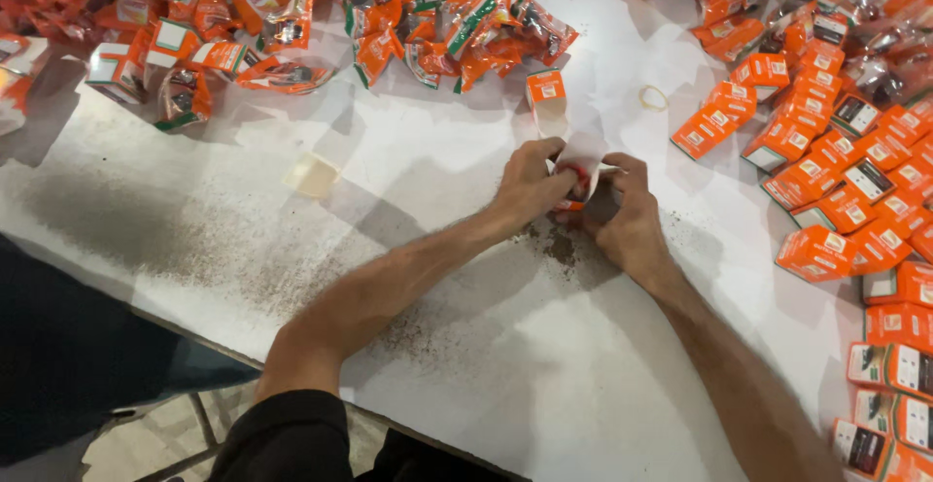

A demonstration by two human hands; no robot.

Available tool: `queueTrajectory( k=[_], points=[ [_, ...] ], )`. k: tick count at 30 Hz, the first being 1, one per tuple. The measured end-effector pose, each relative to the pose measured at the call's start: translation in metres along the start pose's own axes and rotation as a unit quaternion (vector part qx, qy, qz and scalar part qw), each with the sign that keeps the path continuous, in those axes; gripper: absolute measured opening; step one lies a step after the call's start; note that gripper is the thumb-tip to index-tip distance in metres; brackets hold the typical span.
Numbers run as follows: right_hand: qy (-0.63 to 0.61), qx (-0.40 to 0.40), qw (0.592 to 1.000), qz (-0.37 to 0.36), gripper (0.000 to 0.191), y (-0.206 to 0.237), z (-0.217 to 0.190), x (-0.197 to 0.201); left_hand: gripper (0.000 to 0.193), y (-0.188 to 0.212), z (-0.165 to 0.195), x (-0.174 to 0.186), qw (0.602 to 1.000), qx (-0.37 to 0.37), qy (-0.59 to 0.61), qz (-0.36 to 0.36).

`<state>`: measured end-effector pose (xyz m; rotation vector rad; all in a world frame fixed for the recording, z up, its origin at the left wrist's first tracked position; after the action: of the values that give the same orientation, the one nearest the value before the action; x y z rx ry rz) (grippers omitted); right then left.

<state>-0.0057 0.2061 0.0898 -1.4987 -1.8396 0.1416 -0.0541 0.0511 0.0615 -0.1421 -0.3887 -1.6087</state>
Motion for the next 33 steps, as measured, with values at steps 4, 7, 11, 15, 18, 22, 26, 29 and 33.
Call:
queueTrajectory(
  k=[4,7,11,15,18,22,26,29,33],
  points=[
    [0.055,0.042,0.998,-0.006,0.069,0.005,0.000,0.005,0.023,-0.001,0.003,-0.007,0.996,-0.073,-0.023,0.041],
    [0.165,0.188,0.967,-0.043,0.068,0.006,-0.014,0.005,0.027,0.003,0.002,-0.004,0.993,-0.118,-0.014,-0.016],
    [0.215,0.191,0.956,-0.056,0.065,0.008,-0.014,0.004,0.032,-0.006,-0.022,0.003,0.922,0.082,0.250,-0.286],
    [0.218,0.198,0.955,-0.048,0.065,0.007,-0.019,0.004,0.013,-0.028,-0.027,0.004,0.939,0.104,0.235,-0.230],
    [0.201,0.194,0.959,-0.040,0.062,0.007,-0.025,0.006,0.011,-0.030,-0.017,-0.007,0.979,0.018,0.111,-0.171],
    [0.153,0.151,0.976,-0.031,0.058,0.007,-0.024,0.008,0.019,0.005,0.009,-0.001,0.980,-0.175,0.038,-0.091],
    [0.163,-0.001,0.985,-0.062,0.060,0.011,-0.003,0.006,0.047,0.049,0.035,0.015,0.924,-0.361,-0.055,-0.116],
    [0.135,0.043,0.990,-0.024,0.065,0.010,-0.005,0.009,0.042,0.061,0.041,0.019,0.897,-0.405,-0.160,-0.080],
    [0.117,0.065,0.990,-0.041,0.066,0.010,-0.008,0.009,0.029,0.052,0.034,0.018,0.942,-0.314,-0.077,-0.092]
  ],
)
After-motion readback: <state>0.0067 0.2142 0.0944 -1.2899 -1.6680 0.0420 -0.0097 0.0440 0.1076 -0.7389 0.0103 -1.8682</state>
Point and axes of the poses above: each hand's wrist, its own y-axis away from the middle knuckle, its own x-axis out of the back of the hand, z = x × y, the point moved 6 cm from there along -y, towards the middle knuckle, and after that the axes turned 15 degrees about x, right-handed, at the moved point
